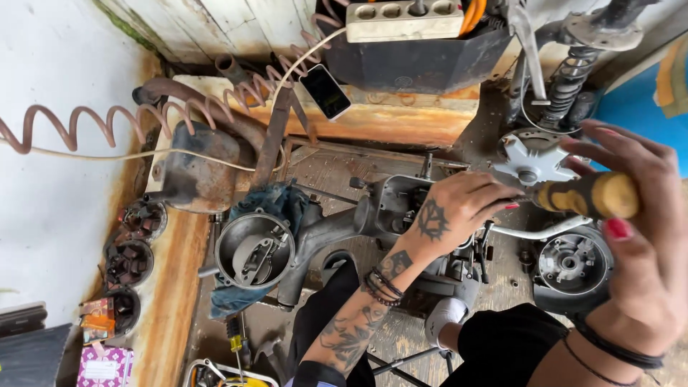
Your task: Assembling a small carburetor component and installing it onto a motorcycle engine using a screwdriver
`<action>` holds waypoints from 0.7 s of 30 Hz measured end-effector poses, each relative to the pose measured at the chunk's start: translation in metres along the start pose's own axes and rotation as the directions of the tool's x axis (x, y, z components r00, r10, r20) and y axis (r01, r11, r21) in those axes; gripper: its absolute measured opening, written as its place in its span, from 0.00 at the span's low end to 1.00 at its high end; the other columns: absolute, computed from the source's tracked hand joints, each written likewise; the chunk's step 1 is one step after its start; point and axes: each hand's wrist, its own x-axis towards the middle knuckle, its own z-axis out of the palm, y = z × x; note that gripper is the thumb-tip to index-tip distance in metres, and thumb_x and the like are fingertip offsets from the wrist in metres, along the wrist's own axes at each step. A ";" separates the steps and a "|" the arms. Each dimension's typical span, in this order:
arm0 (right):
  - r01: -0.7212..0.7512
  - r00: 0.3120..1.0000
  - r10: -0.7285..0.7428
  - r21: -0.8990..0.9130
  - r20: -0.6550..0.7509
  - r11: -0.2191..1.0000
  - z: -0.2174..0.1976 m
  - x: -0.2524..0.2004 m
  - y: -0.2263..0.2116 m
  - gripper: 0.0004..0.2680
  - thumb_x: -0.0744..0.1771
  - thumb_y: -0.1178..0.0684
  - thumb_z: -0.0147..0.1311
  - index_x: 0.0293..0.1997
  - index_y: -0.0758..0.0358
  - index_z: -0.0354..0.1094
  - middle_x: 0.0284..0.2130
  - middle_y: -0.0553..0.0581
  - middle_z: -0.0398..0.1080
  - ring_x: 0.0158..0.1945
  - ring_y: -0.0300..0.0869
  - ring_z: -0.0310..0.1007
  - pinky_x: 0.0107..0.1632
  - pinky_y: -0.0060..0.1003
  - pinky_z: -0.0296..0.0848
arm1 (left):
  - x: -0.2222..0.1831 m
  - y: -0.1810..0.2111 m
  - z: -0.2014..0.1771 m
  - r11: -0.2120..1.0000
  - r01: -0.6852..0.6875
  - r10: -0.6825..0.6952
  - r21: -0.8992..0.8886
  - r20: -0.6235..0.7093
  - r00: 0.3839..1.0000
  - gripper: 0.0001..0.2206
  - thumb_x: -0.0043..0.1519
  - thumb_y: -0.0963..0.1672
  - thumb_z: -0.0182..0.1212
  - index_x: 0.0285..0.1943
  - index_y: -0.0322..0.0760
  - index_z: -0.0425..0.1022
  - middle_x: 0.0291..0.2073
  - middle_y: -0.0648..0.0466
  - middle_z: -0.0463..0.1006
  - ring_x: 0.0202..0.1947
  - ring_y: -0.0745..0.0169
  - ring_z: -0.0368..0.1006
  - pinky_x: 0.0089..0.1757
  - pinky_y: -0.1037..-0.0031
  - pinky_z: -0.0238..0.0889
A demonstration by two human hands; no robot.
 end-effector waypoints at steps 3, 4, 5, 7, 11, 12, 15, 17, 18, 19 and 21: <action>-0.070 0.995 0.072 -0.024 0.076 0.997 -0.012 -0.010 0.020 0.26 0.71 0.46 0.32 0.66 0.89 0.57 0.62 0.84 0.60 0.64 0.66 0.68 0.66 0.53 0.72 | 0.002 -0.003 0.006 1.000 -0.022 0.023 -0.019 0.002 1.000 0.10 0.65 0.41 0.67 0.55 0.41 0.78 0.42 0.52 0.85 0.42 0.58 0.82 0.52 0.66 0.78; -0.149 0.983 0.160 -0.120 0.090 0.982 -0.017 -0.017 0.033 0.27 0.69 0.43 0.36 0.65 0.86 0.63 0.57 0.79 0.68 0.60 0.60 0.73 0.62 0.48 0.74 | 0.002 -0.002 0.008 1.000 -0.028 0.028 -0.008 0.023 0.999 0.10 0.66 0.41 0.66 0.55 0.41 0.78 0.43 0.54 0.85 0.44 0.58 0.82 0.53 0.65 0.77; -0.148 0.983 0.160 -0.123 0.093 0.981 -0.017 -0.026 0.049 0.27 0.69 0.43 0.36 0.65 0.86 0.63 0.57 0.79 0.68 0.60 0.60 0.73 0.62 0.48 0.74 | -0.001 -0.004 0.008 1.000 -0.026 0.026 -0.010 0.020 0.999 0.10 0.66 0.41 0.66 0.55 0.41 0.78 0.43 0.54 0.85 0.44 0.58 0.82 0.53 0.65 0.77; -0.196 0.981 0.196 0.030 0.013 0.980 -0.019 -0.047 0.080 0.14 0.69 0.56 0.53 0.56 0.80 0.62 0.57 0.74 0.67 0.64 0.60 0.74 0.71 0.45 0.73 | -0.006 -0.006 0.009 0.999 -0.046 0.047 -0.015 0.090 0.995 0.15 0.70 0.40 0.64 0.65 0.46 0.74 0.48 0.55 0.83 0.50 0.61 0.80 0.52 0.67 0.76; -0.134 0.977 0.106 -0.144 -0.183 0.980 0.009 -0.036 0.050 0.07 0.78 0.63 0.52 0.46 0.77 0.62 0.43 0.70 0.64 0.52 0.55 0.62 0.58 0.46 0.62 | 0.003 0.006 -0.007 0.994 -0.107 0.107 0.001 0.031 0.994 0.12 0.69 0.44 0.64 0.61 0.41 0.78 0.48 0.59 0.84 0.51 0.63 0.80 0.54 0.69 0.70; -0.143 0.974 0.116 -0.133 -0.194 0.981 0.010 -0.034 0.049 0.08 0.79 0.61 0.49 0.47 0.77 0.59 0.45 0.71 0.63 0.52 0.55 0.62 0.58 0.46 0.62 | 0.002 0.006 -0.005 0.998 -0.053 0.053 -0.030 0.003 0.999 0.10 0.67 0.44 0.66 0.57 0.43 0.77 0.45 0.59 0.81 0.44 0.65 0.80 0.45 0.73 0.72; -0.135 0.980 0.136 0.015 -0.146 0.991 0.005 -0.026 0.039 0.11 0.76 0.52 0.42 0.50 0.77 0.58 0.49 0.74 0.63 0.56 0.58 0.66 0.62 0.48 0.66 | 0.002 0.009 -0.011 0.995 0.027 -0.026 -0.101 0.015 1.000 0.09 0.67 0.43 0.67 0.54 0.44 0.76 0.43 0.59 0.78 0.38 0.64 0.80 0.38 0.74 0.74; -0.125 0.986 0.140 0.148 -0.091 0.981 -0.002 -0.023 0.032 0.16 0.72 0.46 0.37 0.52 0.75 0.60 0.52 0.74 0.64 0.61 0.60 0.71 0.67 0.49 0.69 | 0.001 0.009 -0.016 0.989 0.051 -0.043 -0.141 0.056 0.998 0.09 0.68 0.42 0.65 0.55 0.44 0.75 0.44 0.59 0.77 0.38 0.63 0.79 0.39 0.73 0.74; -0.071 0.997 0.071 0.168 0.002 0.983 -0.004 -0.022 0.029 0.16 0.71 0.48 0.35 0.54 0.76 0.60 0.58 0.77 0.63 0.68 0.63 0.66 0.73 0.53 0.67 | 0.000 0.006 -0.017 0.989 0.043 -0.033 -0.138 0.077 0.997 0.10 0.67 0.41 0.66 0.55 0.44 0.75 0.44 0.58 0.77 0.38 0.64 0.80 0.40 0.73 0.75; -0.023 0.995 0.004 0.196 0.097 0.980 -0.007 -0.023 0.025 0.17 0.71 0.50 0.32 0.56 0.78 0.61 0.64 0.80 0.61 0.75 0.65 0.61 0.78 0.57 0.65 | -0.003 0.005 -0.018 0.990 0.039 -0.026 -0.136 0.099 0.995 0.11 0.66 0.41 0.67 0.55 0.45 0.76 0.43 0.57 0.77 0.39 0.66 0.80 0.41 0.74 0.77; -0.067 0.997 0.073 0.189 -0.029 0.980 0.004 -0.027 0.034 0.17 0.70 0.51 0.39 0.57 0.80 0.60 0.58 0.78 0.65 0.67 0.61 0.65 0.70 0.52 0.70 | -0.001 -0.003 -0.016 0.986 0.037 -0.018 -0.162 0.116 0.993 0.11 0.65 0.40 0.68 0.55 0.42 0.77 0.43 0.55 0.79 0.37 0.67 0.80 0.39 0.77 0.78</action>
